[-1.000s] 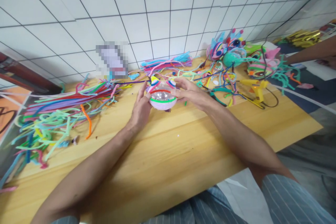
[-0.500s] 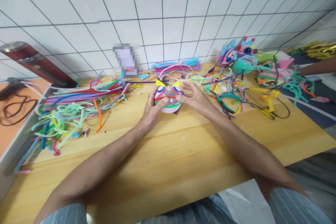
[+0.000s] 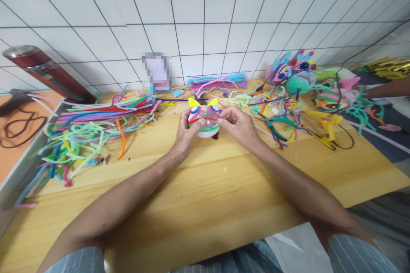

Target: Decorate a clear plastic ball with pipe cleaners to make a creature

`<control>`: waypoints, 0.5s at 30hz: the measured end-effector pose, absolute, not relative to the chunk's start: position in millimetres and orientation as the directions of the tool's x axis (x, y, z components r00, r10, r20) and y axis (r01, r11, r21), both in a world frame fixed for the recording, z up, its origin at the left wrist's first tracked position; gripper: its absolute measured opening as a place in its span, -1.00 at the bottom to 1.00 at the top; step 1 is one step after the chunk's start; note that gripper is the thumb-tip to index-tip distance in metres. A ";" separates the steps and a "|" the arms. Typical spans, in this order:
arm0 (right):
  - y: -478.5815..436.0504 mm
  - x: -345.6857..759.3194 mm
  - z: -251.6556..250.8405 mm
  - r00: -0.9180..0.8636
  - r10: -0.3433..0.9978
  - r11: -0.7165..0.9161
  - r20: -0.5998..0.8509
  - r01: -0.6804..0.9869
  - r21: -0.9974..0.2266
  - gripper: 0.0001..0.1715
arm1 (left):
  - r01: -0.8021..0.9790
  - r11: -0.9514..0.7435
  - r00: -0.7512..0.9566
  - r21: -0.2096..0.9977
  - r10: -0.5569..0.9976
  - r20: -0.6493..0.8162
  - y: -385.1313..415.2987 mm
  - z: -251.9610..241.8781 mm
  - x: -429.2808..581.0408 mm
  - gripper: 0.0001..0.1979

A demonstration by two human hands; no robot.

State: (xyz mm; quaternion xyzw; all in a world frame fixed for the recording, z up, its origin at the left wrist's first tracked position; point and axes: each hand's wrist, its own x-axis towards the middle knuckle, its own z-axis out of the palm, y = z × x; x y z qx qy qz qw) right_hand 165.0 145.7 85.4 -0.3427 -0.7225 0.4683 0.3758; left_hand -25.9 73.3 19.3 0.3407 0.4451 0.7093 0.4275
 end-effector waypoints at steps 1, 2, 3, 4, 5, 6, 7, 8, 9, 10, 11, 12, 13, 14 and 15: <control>145.7 165.2 84.8 -0.489 0.844 0.323 0.220 0.137 -0.936 -0.72 | -0.306 -0.239 -0.403 0.921 0.909 0.102 73.4 19.5 -26.4 -0.30; 145.9 165.4 84.1 -0.493 0.842 0.321 0.219 0.132 -0.938 -0.73 | -0.307 -0.239 -0.404 0.921 0.909 0.101 73.5 19.7 -26.7 -0.30; 146.1 165.6 83.3 -0.494 0.842 0.317 0.217 0.127 -0.940 -0.74 | -0.308 -0.237 -0.404 0.921 0.909 0.099 73.5 20.0 -26.9 -0.29; 146.4 165.7 82.5 -0.494 0.842 0.314 0.217 0.122 -0.942 -0.74 | -0.309 -0.234 -0.403 0.922 0.910 0.096 73.5 20.3 -27.0 -0.29; 146.8 165.7 81.8 -0.493 0.843 0.311 0.217 0.116 -0.943 -0.75 | -0.310 -0.229 -0.400 0.923 0.912 0.092 73.4 20.6 -27.0 -0.28; 147.2 165.7 81.2 -0.492 0.843 0.309 0.218 0.110 -0.945 -0.75 | -0.312 -0.223 -0.397 0.923 0.914 0.087 73.3 20.9 -27.0 -0.27; 147.7 165.6 80.9 -0.493 0.842 0.306 0.218 0.103 -0.947 -0.74 | -0.316 -0.218 -0.393 0.923 0.916 0.082 73.2 21.2 -26.9 -0.26; 148.2 165.5 80.8 -0.495 0.841 0.302 0.218 0.095 -0.949 -0.74 | -0.321 -0.216 -0.392 0.922 0.917 0.078 73.1 21.5 -26.9 -0.25; 148.7 165.3 80.8 -0.498 0.840 0.297 0.217 0.088 -0.951 -0.73 | -0.329 -0.215 -0.392 0.920 0.917 0.074 73.1 21.9 -26.9 -0.24; 149.1 165.1 81.1 -0.503 0.838 0.291 0.213 0.081 -0.953 -0.71 | -0.337 -0.212 -0.391 0.917 0.918 0.069 73.1 22.2 -26.9 -0.23; 149.5 165.0 81.6 -0.508 0.837 0.282 0.206 0.076 -0.957 -0.70 | -0.345 -0.209 -0.389 0.915 0.919 0.063 73.1 22.4 -27.0 -0.23; 149.9 164.8 82.1 -0.511 0.837 0.269 0.195 0.074 -0.960 -0.68 | -0.352 -0.206 -0.385 0.913 0.921 0.060 73.0 22.5 -27.1 -0.23; 150.2 164.6 82.7 -0.515 0.838 0.255 0.182 0.074 -0.964 -0.67 | -0.354 -0.204 -0.380 0.913 0.923 0.058 73.0 22.6 -27.3 -0.23; 150.6 164.5 83.3 -0.516 0.840 0.239 0.168 0.074 -0.968 -0.65 | -0.352 -0.201 -0.376 0.914 0.925 0.059 72.9 22.6 -27.4 -0.24; 151.1 164.4 83.8 -0.517 0.842 0.223 0.155 0.072 -0.972 -0.64 | -0.348 -0.199 -0.372 0.916 0.926 0.060 72.7 22.5 -27.6 -0.25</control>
